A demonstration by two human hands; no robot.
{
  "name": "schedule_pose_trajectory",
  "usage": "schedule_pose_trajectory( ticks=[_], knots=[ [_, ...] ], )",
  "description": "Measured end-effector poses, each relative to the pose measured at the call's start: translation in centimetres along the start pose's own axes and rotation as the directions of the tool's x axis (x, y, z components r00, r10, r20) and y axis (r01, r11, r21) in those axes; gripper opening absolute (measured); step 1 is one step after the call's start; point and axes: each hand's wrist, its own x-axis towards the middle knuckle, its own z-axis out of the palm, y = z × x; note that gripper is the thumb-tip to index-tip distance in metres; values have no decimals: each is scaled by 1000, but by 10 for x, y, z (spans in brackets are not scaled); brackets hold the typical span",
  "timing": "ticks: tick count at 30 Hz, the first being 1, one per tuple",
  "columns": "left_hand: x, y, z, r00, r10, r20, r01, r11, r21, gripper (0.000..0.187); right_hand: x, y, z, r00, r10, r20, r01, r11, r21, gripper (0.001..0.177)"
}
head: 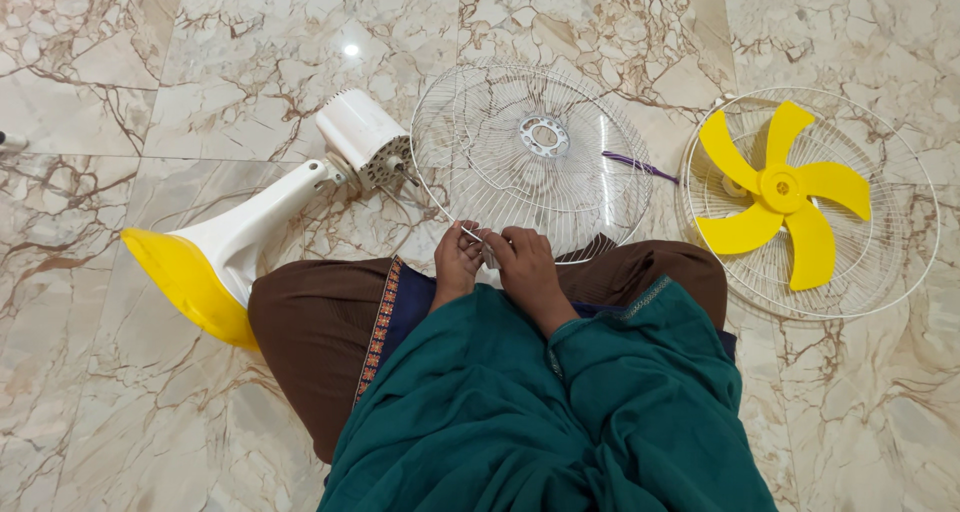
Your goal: The person sits on the floor and wipes the metal fan cage with a cloth. Nearby on the floor are the fan motor, a yellow fan blade, and a purple screwdriver.
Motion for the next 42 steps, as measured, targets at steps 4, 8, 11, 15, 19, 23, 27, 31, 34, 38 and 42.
schedule_pose_trajectory(
  ticks=[4,8,11,15,19,23,27,31,34,38,42],
  knots=[
    [-2,-1,3,999,28,17,-28,1000,0,40,-2,7,6,999,23,-48,-22,999,24,45],
    [-6,0,8,1000,18,-11,-17,999,43,38,1,14,8,993,63,-99,-55,996,73,45],
    [-7,3,13,999,0,-34,3,996,86,40,3,15,5,987,135,-81,-122,981,151,46],
    [-7,3,12,993,-57,-102,71,988,135,43,7,16,-2,963,266,43,-268,927,264,52],
    [0,-4,4,986,-117,-117,135,977,165,48,12,18,-7,938,345,35,-341,899,274,47],
    [10,-15,-5,976,-155,-154,188,955,229,53,13,19,-11,919,393,44,-387,872,301,46],
    [19,-23,-15,973,-180,-148,214,942,260,54,13,21,-8,918,396,20,-383,874,297,44],
    [22,-26,-19,965,-215,-150,248,933,260,55,11,25,-6,907,421,16,-397,843,362,41],
    [20,-26,-19,971,-199,-134,229,934,273,55,9,27,-5,905,425,27,-404,838,367,43],
    [15,-22,-14,978,-165,-125,195,940,281,55,10,22,-1,907,420,17,-405,861,308,44],
    [11,-21,-7,983,-108,-145,147,946,290,53,11,14,2,920,391,-38,-369,893,258,44]
  ],
)
